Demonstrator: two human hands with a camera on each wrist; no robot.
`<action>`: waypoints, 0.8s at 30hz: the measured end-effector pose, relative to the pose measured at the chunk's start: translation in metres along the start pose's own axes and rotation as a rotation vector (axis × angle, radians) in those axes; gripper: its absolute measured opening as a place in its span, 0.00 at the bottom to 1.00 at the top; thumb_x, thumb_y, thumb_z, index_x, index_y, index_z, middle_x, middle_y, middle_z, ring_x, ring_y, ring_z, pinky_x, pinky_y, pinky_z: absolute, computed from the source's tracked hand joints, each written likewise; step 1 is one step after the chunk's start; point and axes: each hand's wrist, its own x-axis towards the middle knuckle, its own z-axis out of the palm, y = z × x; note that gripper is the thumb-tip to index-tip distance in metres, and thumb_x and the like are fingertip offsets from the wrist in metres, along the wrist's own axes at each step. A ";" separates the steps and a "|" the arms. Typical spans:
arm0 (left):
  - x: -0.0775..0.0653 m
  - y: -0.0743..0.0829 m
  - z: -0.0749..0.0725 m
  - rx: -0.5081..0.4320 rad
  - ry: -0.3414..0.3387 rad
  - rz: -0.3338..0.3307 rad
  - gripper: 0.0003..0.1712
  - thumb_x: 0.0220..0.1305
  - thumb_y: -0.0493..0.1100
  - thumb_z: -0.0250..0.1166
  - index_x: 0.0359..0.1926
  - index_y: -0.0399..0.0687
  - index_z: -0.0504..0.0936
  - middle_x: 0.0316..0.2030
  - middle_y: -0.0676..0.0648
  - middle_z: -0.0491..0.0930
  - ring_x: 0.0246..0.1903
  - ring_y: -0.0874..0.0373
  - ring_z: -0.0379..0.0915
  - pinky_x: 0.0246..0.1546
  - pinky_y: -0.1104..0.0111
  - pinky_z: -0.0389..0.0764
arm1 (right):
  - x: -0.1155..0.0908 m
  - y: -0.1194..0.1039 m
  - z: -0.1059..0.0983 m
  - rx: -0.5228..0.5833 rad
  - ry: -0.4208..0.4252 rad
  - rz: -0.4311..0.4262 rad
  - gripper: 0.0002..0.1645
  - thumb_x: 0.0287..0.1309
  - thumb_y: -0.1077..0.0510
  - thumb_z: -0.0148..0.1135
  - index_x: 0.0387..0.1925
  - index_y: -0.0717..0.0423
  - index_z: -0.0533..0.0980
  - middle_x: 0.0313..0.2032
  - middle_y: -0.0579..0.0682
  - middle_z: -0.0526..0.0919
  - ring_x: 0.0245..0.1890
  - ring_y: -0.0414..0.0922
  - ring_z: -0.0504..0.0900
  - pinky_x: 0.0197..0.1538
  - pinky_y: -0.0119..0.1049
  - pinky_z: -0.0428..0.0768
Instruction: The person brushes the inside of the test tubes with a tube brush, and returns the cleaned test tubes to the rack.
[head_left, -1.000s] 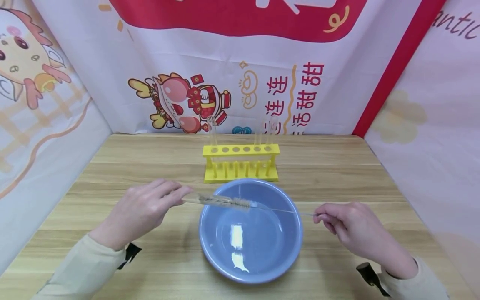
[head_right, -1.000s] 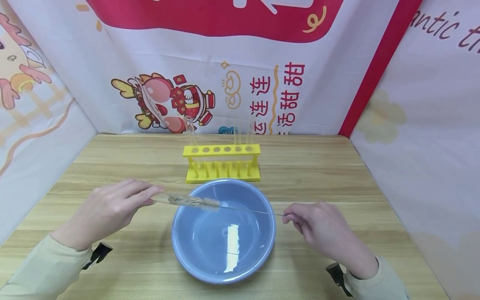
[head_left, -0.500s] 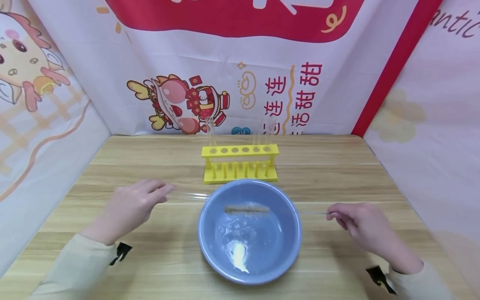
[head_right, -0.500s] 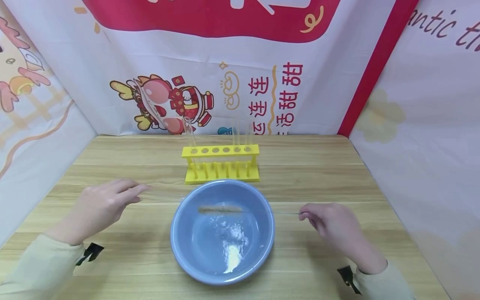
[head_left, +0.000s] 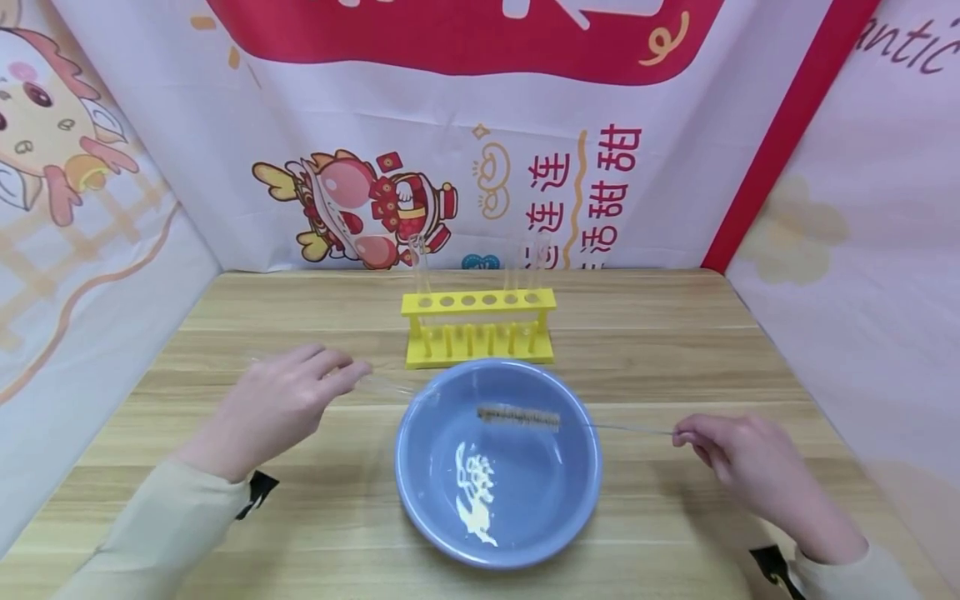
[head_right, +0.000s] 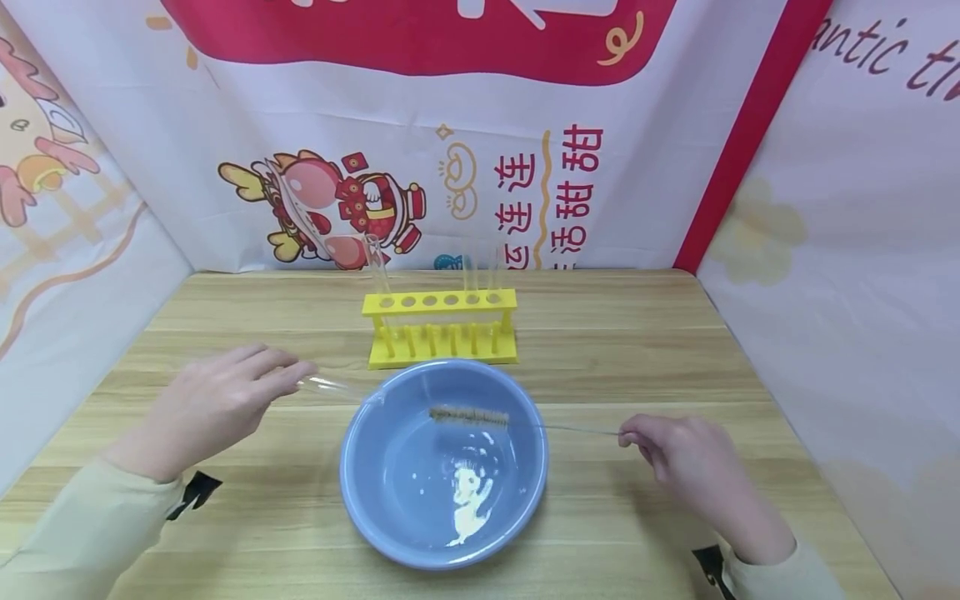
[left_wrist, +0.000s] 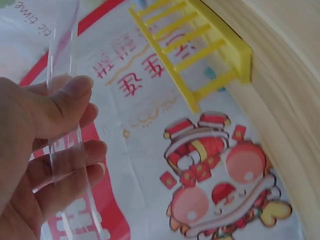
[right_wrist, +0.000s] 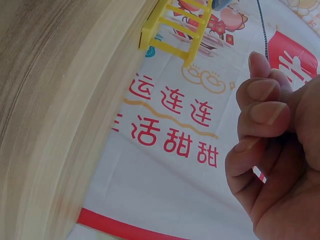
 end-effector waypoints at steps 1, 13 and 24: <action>0.004 0.001 0.001 -0.043 0.009 -0.008 0.27 0.47 0.31 0.77 0.52 0.46 0.85 0.39 0.44 0.84 0.35 0.50 0.82 0.31 0.58 0.86 | -0.001 0.000 0.000 -0.005 0.003 -0.003 0.22 0.33 0.74 0.74 0.29 0.46 0.83 0.27 0.34 0.85 0.25 0.31 0.82 0.23 0.24 0.75; 0.083 0.000 0.023 -0.720 0.093 -0.430 0.21 0.61 0.40 0.71 0.56 0.47 0.83 0.48 0.49 0.79 0.49 0.55 0.77 0.53 0.61 0.81 | -0.008 -0.005 -0.002 0.006 -0.004 0.028 0.23 0.33 0.73 0.75 0.29 0.45 0.83 0.27 0.34 0.85 0.24 0.29 0.80 0.22 0.23 0.74; 0.156 -0.018 0.038 -0.879 0.189 -0.640 0.21 0.62 0.43 0.71 0.57 0.49 0.82 0.46 0.50 0.83 0.44 0.60 0.79 0.48 0.68 0.82 | -0.016 -0.002 -0.005 0.008 0.028 0.003 0.22 0.74 0.44 0.49 0.30 0.45 0.83 0.28 0.36 0.86 0.23 0.30 0.81 0.22 0.25 0.76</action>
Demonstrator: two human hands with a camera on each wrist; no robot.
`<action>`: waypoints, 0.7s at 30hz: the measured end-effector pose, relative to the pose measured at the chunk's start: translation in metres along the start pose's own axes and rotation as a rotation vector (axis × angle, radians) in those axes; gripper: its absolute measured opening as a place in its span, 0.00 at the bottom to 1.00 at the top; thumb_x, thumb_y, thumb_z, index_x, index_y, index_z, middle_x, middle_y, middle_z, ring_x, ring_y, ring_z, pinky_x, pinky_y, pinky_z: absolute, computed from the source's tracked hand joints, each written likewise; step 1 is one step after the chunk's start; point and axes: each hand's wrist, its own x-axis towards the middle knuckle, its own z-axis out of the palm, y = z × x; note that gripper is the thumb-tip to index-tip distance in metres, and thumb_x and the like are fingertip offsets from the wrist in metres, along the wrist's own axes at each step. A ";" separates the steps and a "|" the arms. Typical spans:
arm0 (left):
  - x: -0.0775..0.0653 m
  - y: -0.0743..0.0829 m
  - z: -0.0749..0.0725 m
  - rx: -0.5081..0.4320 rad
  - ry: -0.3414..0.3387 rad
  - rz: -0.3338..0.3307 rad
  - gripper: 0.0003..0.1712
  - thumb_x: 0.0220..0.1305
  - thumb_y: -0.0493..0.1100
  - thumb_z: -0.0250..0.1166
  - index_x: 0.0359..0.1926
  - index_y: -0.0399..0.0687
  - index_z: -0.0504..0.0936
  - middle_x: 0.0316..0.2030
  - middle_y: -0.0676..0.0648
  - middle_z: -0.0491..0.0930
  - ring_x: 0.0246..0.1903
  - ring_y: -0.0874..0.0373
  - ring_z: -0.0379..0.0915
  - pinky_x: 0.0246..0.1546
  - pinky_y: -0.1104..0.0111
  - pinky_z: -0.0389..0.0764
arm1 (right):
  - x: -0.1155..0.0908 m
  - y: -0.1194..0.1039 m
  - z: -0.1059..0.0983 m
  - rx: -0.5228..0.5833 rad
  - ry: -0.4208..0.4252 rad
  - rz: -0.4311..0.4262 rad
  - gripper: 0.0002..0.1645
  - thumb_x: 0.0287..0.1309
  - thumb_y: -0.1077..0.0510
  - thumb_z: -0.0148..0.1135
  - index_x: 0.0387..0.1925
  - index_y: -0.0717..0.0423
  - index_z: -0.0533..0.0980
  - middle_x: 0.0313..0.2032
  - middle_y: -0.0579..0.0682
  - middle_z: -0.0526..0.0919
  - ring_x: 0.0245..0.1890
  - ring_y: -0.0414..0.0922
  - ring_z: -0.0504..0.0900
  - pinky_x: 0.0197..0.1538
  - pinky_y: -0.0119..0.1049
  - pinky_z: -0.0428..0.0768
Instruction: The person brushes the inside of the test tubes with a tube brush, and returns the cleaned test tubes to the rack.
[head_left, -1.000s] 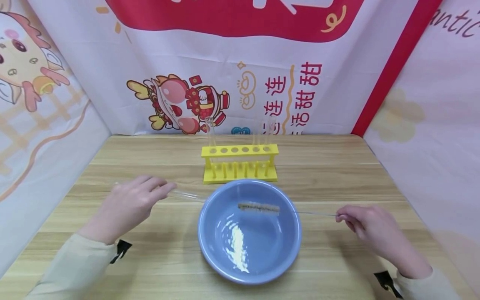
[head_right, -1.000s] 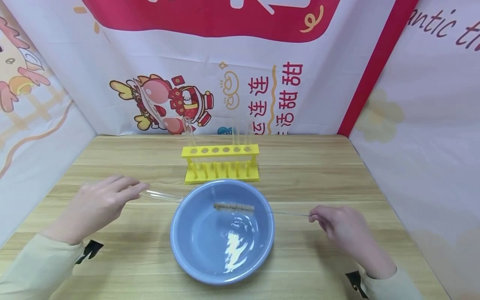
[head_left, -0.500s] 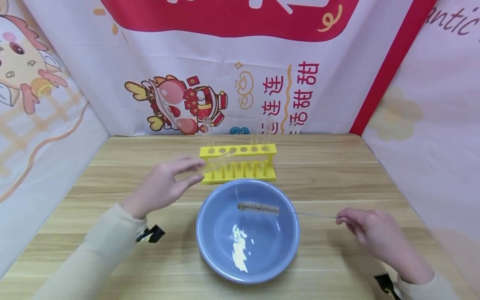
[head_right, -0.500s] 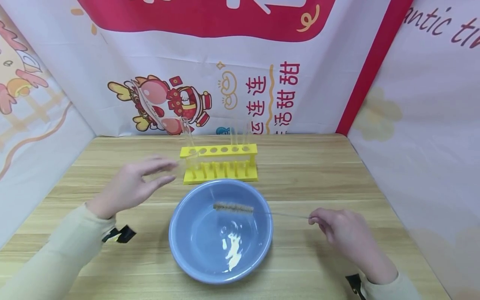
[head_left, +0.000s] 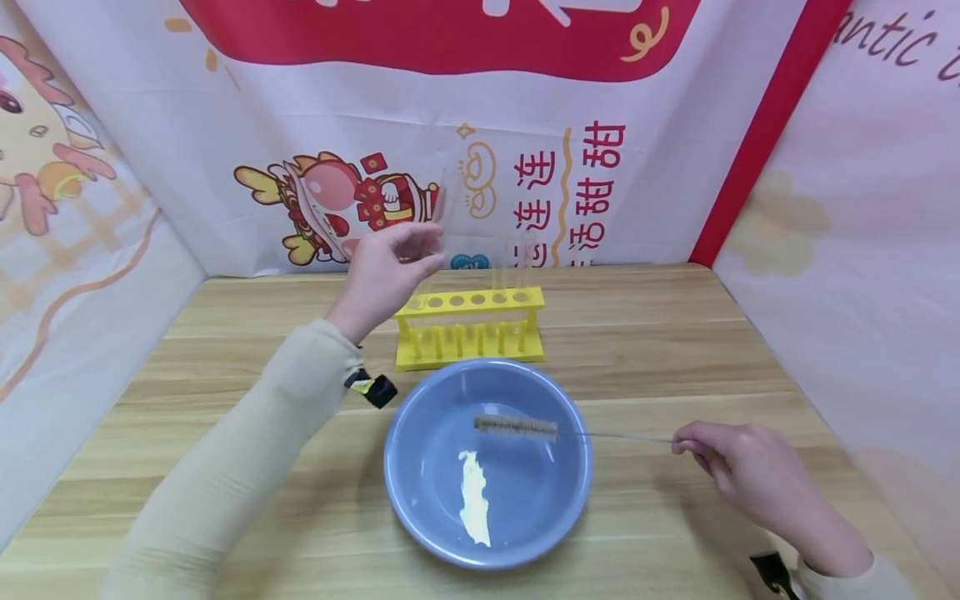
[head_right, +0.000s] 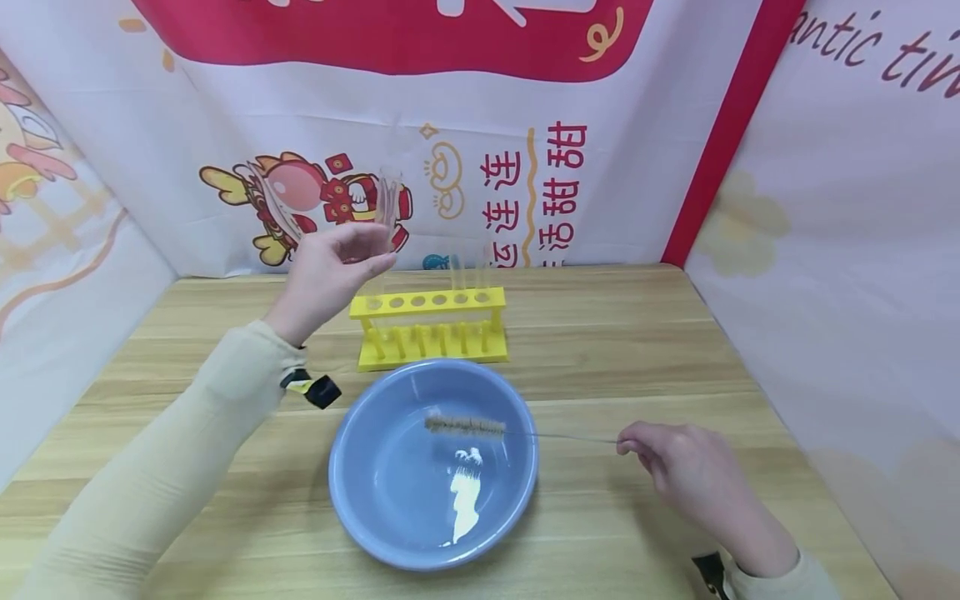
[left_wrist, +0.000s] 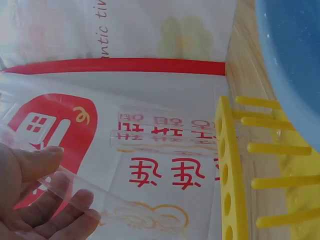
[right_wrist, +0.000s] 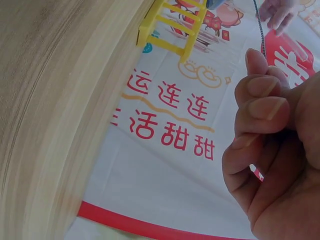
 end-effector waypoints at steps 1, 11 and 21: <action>0.004 0.001 0.002 -0.008 -0.002 -0.004 0.21 0.62 0.42 0.71 0.57 0.49 0.82 0.46 0.51 0.83 0.45 0.61 0.79 0.48 0.68 0.81 | 0.000 0.000 0.000 -0.003 0.001 -0.002 0.29 0.76 0.40 0.41 0.30 0.45 0.83 0.28 0.36 0.86 0.24 0.31 0.82 0.23 0.25 0.76; 0.027 -0.011 0.028 -0.102 -0.013 -0.080 0.20 0.66 0.40 0.68 0.58 0.49 0.80 0.49 0.50 0.82 0.48 0.59 0.79 0.51 0.69 0.80 | -0.001 -0.002 0.002 -0.022 -0.022 0.013 0.19 0.37 0.70 0.71 0.31 0.45 0.84 0.28 0.36 0.86 0.25 0.32 0.82 0.23 0.26 0.77; 0.032 -0.029 0.041 -0.088 -0.017 -0.133 0.20 0.66 0.39 0.67 0.58 0.48 0.79 0.49 0.46 0.82 0.48 0.56 0.79 0.52 0.66 0.80 | 0.000 -0.004 0.001 -0.013 -0.028 0.016 0.15 0.43 0.67 0.70 0.32 0.44 0.84 0.29 0.34 0.85 0.26 0.31 0.82 0.23 0.26 0.76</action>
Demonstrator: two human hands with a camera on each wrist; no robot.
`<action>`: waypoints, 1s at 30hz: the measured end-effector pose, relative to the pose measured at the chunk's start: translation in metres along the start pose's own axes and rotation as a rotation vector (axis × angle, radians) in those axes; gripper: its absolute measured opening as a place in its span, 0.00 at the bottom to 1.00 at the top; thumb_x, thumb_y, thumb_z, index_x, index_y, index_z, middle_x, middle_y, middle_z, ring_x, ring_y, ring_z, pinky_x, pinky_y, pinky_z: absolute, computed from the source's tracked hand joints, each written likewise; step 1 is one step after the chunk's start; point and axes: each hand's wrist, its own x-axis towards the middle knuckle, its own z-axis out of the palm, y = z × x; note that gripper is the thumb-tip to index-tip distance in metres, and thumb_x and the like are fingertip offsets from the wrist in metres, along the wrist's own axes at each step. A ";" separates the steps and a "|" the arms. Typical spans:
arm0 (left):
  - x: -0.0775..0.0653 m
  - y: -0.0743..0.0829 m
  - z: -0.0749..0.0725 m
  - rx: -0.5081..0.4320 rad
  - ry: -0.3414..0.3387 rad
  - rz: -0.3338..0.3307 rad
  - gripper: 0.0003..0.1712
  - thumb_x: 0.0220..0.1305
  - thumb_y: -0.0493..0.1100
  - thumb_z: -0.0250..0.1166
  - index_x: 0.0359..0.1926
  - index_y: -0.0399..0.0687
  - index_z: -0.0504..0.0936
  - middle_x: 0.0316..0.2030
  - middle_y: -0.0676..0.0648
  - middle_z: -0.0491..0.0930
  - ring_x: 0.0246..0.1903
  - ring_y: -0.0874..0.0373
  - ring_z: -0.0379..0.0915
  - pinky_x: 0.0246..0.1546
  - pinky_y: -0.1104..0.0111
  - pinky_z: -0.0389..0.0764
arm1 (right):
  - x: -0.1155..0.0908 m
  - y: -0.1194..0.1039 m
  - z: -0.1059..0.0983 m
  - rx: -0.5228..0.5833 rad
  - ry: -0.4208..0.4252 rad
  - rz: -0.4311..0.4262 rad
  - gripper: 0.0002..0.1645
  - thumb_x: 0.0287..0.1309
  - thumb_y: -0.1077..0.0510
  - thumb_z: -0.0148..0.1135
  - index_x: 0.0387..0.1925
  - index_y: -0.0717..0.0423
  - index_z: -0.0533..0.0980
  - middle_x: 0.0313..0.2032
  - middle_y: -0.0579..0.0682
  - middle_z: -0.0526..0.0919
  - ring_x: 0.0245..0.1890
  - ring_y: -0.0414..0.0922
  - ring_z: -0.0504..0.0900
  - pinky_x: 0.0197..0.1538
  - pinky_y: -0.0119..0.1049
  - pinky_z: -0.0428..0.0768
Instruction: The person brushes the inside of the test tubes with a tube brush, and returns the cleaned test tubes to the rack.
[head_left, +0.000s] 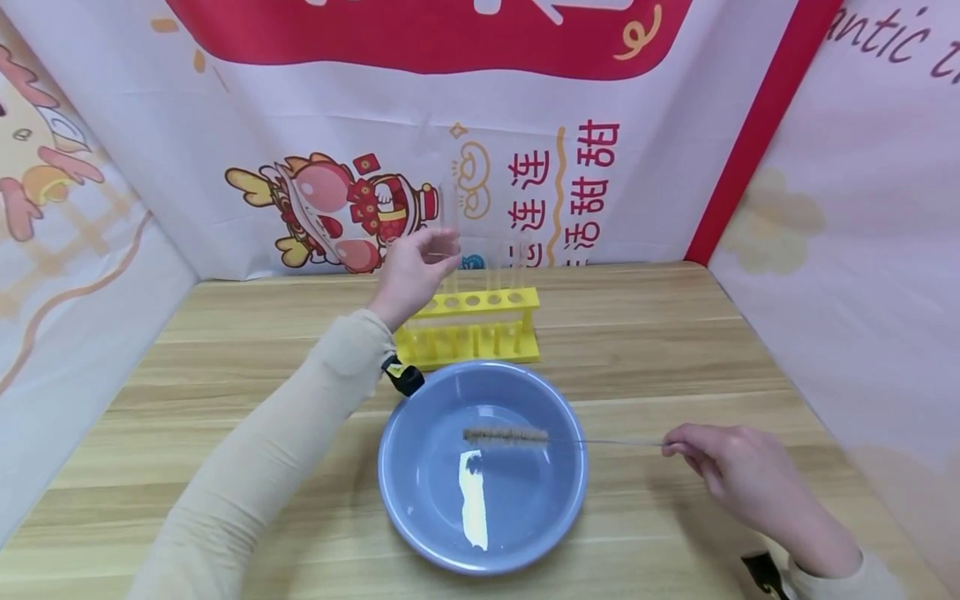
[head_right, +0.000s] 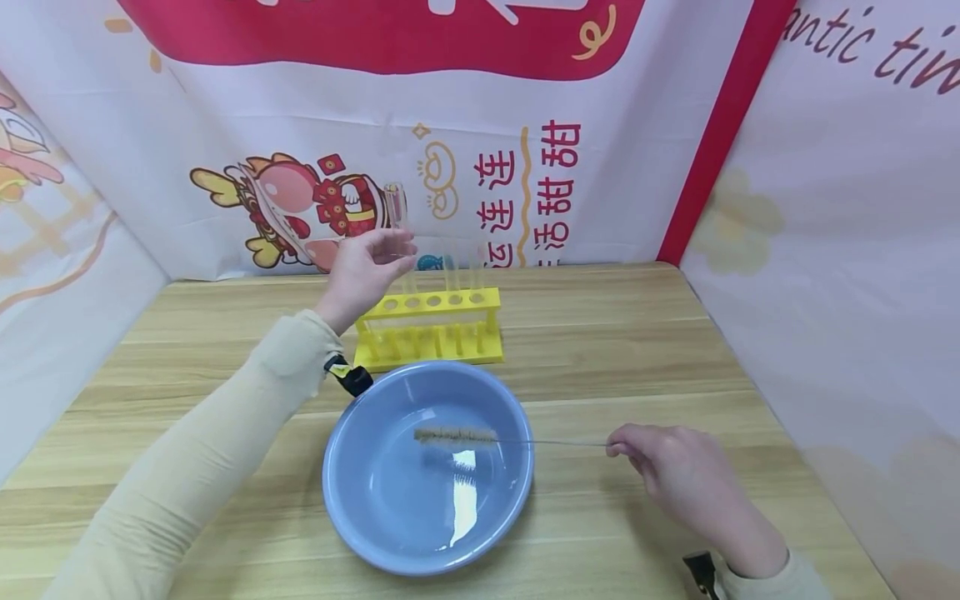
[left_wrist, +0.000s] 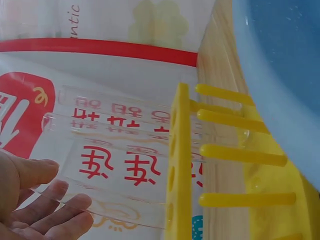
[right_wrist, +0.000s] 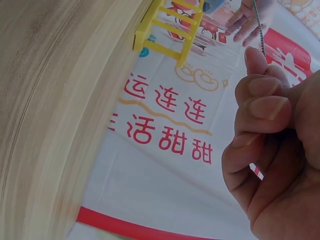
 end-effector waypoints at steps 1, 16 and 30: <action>0.000 -0.002 0.001 0.008 -0.003 -0.007 0.20 0.66 0.39 0.67 0.59 0.49 0.79 0.48 0.47 0.82 0.48 0.57 0.79 0.52 0.66 0.80 | 0.000 0.000 0.000 0.000 0.000 0.000 0.15 0.44 0.66 0.71 0.32 0.44 0.84 0.29 0.34 0.85 0.26 0.31 0.82 0.23 0.26 0.76; -0.003 -0.023 0.011 0.033 -0.053 -0.046 0.18 0.66 0.35 0.66 0.56 0.45 0.78 0.48 0.43 0.82 0.49 0.52 0.79 0.52 0.62 0.81 | 0.003 -0.002 0.002 0.032 0.012 -0.012 0.34 0.74 0.37 0.32 0.31 0.44 0.83 0.28 0.35 0.86 0.24 0.30 0.81 0.22 0.22 0.73; -0.006 -0.033 0.013 0.088 -0.066 -0.096 0.15 0.67 0.37 0.66 0.53 0.49 0.79 0.45 0.48 0.82 0.47 0.55 0.78 0.50 0.62 0.81 | 0.004 -0.003 0.002 0.048 0.007 -0.012 0.35 0.73 0.37 0.33 0.30 0.46 0.83 0.29 0.36 0.86 0.25 0.30 0.81 0.22 0.21 0.72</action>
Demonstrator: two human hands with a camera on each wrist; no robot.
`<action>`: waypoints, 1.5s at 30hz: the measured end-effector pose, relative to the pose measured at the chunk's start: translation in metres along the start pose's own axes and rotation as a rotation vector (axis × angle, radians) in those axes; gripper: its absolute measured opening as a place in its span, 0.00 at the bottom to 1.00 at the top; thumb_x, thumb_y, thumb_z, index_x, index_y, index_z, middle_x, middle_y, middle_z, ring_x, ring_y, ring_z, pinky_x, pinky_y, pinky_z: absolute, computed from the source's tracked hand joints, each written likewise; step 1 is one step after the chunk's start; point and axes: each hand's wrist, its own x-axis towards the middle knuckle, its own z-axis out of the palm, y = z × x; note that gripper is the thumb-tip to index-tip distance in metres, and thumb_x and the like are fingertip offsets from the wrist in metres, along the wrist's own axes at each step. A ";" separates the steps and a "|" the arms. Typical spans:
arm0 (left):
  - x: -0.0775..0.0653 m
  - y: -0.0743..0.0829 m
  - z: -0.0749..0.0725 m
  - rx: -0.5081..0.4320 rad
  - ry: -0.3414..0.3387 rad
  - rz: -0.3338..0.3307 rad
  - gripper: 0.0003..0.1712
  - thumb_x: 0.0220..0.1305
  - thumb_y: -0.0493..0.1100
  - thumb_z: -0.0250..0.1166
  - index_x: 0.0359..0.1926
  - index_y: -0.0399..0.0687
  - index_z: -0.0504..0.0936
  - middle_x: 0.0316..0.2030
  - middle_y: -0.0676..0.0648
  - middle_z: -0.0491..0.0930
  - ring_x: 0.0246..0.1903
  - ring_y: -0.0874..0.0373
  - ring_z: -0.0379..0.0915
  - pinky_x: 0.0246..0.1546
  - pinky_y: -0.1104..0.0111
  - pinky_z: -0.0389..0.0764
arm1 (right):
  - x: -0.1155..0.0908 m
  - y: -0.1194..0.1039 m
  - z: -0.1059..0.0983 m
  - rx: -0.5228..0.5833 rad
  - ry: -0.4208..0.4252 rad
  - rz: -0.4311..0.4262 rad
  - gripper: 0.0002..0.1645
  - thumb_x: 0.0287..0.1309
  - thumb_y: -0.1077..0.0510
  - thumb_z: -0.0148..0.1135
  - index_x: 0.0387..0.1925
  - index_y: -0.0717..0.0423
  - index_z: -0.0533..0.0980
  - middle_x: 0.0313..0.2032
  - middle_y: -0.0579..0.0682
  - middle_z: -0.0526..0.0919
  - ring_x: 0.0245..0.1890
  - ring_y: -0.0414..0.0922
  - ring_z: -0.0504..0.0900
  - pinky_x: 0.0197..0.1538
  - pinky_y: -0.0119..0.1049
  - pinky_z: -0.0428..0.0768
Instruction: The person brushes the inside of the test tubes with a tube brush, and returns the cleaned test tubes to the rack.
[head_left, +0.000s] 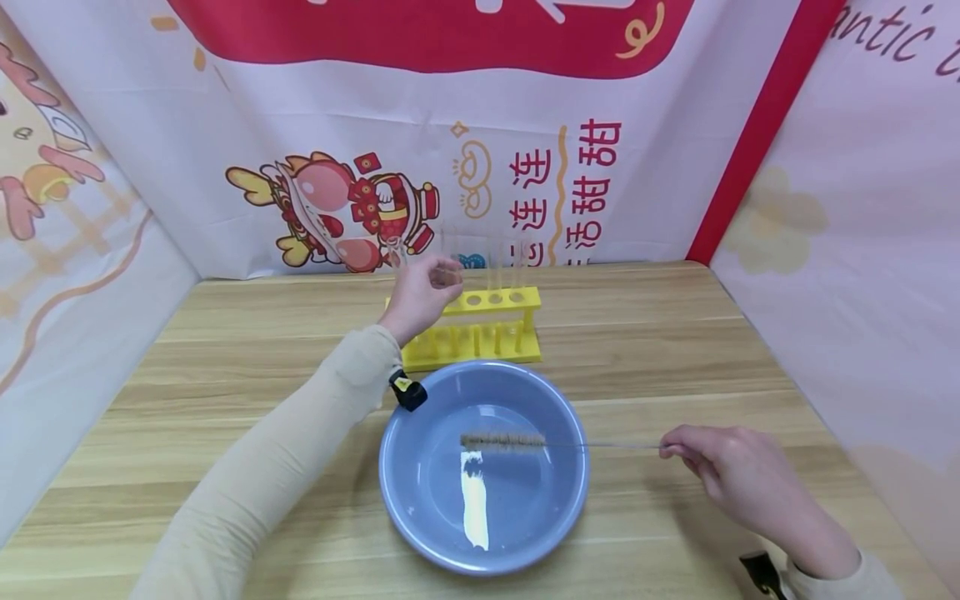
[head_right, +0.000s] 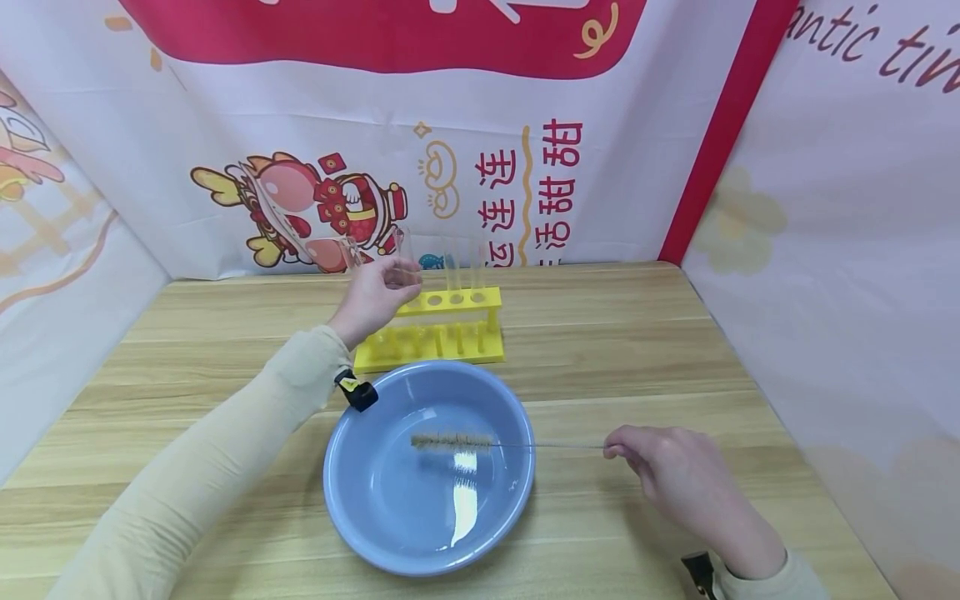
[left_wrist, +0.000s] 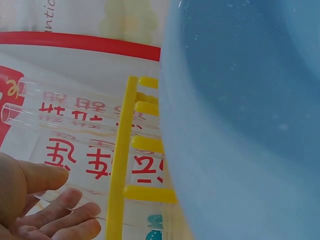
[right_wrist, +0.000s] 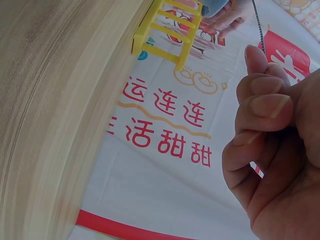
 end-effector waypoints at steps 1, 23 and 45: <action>0.000 0.000 0.000 0.002 -0.004 -0.007 0.15 0.67 0.37 0.66 0.54 0.49 0.79 0.46 0.48 0.82 0.47 0.55 0.78 0.50 0.62 0.81 | 0.000 0.000 0.000 -0.002 0.001 -0.001 0.35 0.73 0.37 0.33 0.30 0.46 0.83 0.29 0.36 0.86 0.25 0.30 0.82 0.22 0.21 0.73; 0.010 0.044 -0.016 0.093 0.066 0.131 0.27 0.64 0.45 0.70 0.62 0.47 0.75 0.53 0.47 0.80 0.54 0.53 0.75 0.57 0.61 0.76 | -0.001 -0.001 -0.003 -0.025 -0.007 0.000 0.34 0.73 0.37 0.33 0.31 0.45 0.84 0.29 0.35 0.86 0.26 0.31 0.82 0.22 0.23 0.74; 0.054 0.098 -0.016 0.546 -0.386 -0.034 0.17 0.56 0.52 0.75 0.45 0.53 0.86 0.42 0.54 0.83 0.46 0.56 0.75 0.63 0.52 0.66 | 0.002 -0.002 -0.003 -0.012 0.013 -0.021 0.34 0.75 0.39 0.34 0.30 0.47 0.83 0.29 0.36 0.86 0.27 0.32 0.83 0.25 0.25 0.78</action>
